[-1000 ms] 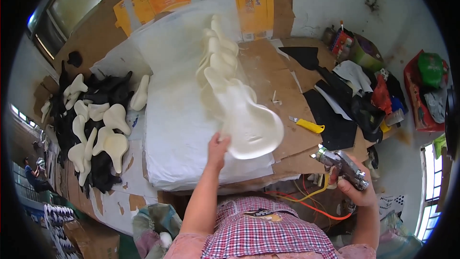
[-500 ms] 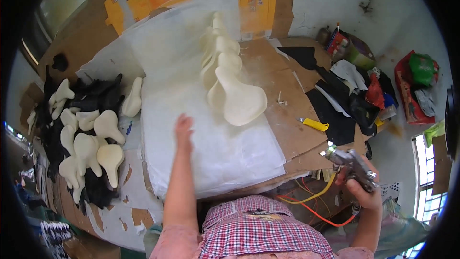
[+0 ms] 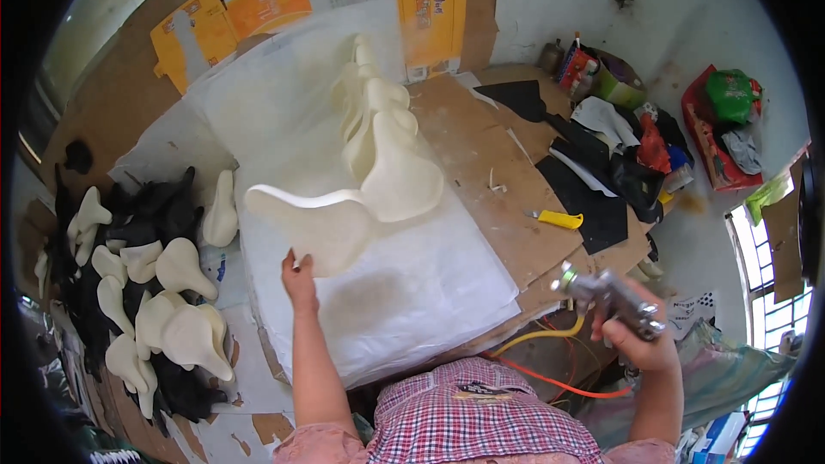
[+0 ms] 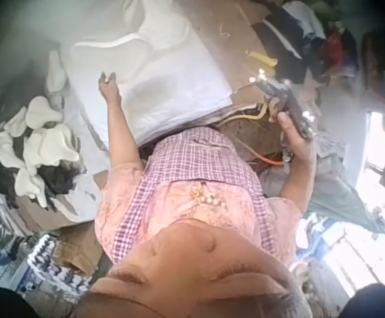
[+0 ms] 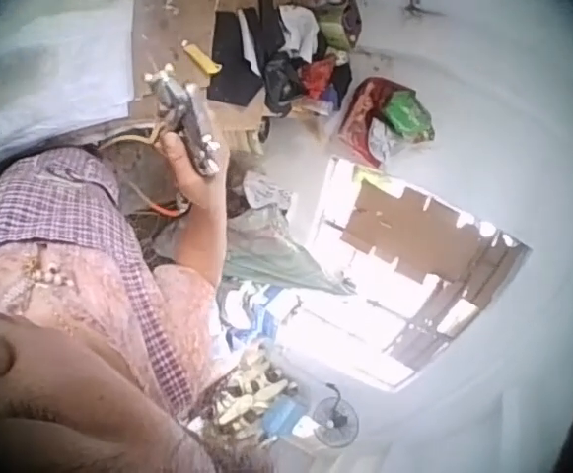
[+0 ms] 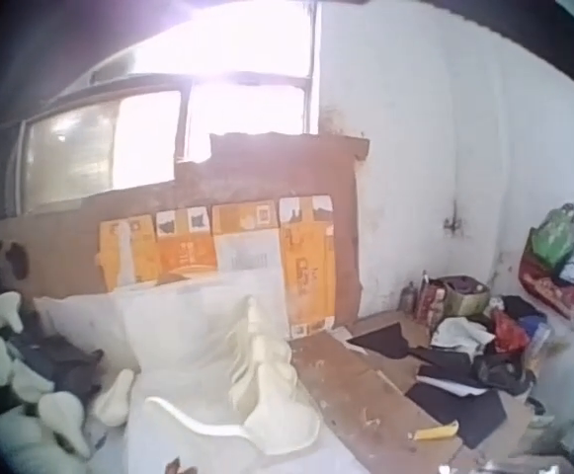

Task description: Sorting foam bicycle saddle components and applying adhesive using a spray gun.

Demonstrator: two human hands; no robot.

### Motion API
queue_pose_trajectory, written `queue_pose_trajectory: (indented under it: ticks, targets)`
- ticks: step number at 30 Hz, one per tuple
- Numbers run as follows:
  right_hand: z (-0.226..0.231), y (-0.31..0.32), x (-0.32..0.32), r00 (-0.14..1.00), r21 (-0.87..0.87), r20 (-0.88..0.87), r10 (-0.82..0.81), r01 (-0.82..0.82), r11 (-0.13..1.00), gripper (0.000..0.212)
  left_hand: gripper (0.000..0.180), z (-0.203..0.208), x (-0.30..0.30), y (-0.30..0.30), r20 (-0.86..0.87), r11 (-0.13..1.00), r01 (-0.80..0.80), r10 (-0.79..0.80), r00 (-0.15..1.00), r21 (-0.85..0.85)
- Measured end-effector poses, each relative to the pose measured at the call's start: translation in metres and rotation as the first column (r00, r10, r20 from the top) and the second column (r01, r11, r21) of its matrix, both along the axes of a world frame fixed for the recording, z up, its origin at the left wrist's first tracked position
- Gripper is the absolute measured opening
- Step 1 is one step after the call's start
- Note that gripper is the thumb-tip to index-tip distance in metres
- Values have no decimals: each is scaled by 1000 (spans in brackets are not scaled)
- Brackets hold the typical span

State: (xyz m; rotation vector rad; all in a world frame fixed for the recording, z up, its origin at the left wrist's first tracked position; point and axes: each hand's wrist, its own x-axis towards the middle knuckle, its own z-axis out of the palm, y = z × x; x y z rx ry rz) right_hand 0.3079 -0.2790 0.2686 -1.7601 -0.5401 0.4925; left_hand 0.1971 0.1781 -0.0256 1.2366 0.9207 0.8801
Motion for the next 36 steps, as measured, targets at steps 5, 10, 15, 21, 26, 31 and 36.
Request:
queue_pose_trajectory:
  ticks: [5,10,15,21,26,31,36]
  targets:
    - [6,3,6,995,-51,-26,101,-102,993,56,41,-2,15,29,5,978,205,-205,979,40]
    - [16,7,4,996,281,84,-32,7,960,61,38,-15,132,-14,-216,812,432,-375,901,393]
    - [24,-1,10,987,-76,106,123,-116,990,59,39,-29,170,-7,-509,698,460,-158,846,549]
    - [8,1,29,997,216,-36,-65,72,974,66,34,23,133,-25,-336,812,440,-321,885,383]
    - [-6,24,52,999,162,35,-20,14,987,69,40,84,15,51,96,966,-49,25,995,254]
    - [-3,44,65,998,176,57,-6,-4,984,60,64,90,-33,134,528,909,-414,373,763,-45]
    - [-13,46,78,989,-101,21,147,-144,984,53,60,20,148,97,-100,989,119,-110,989,93]
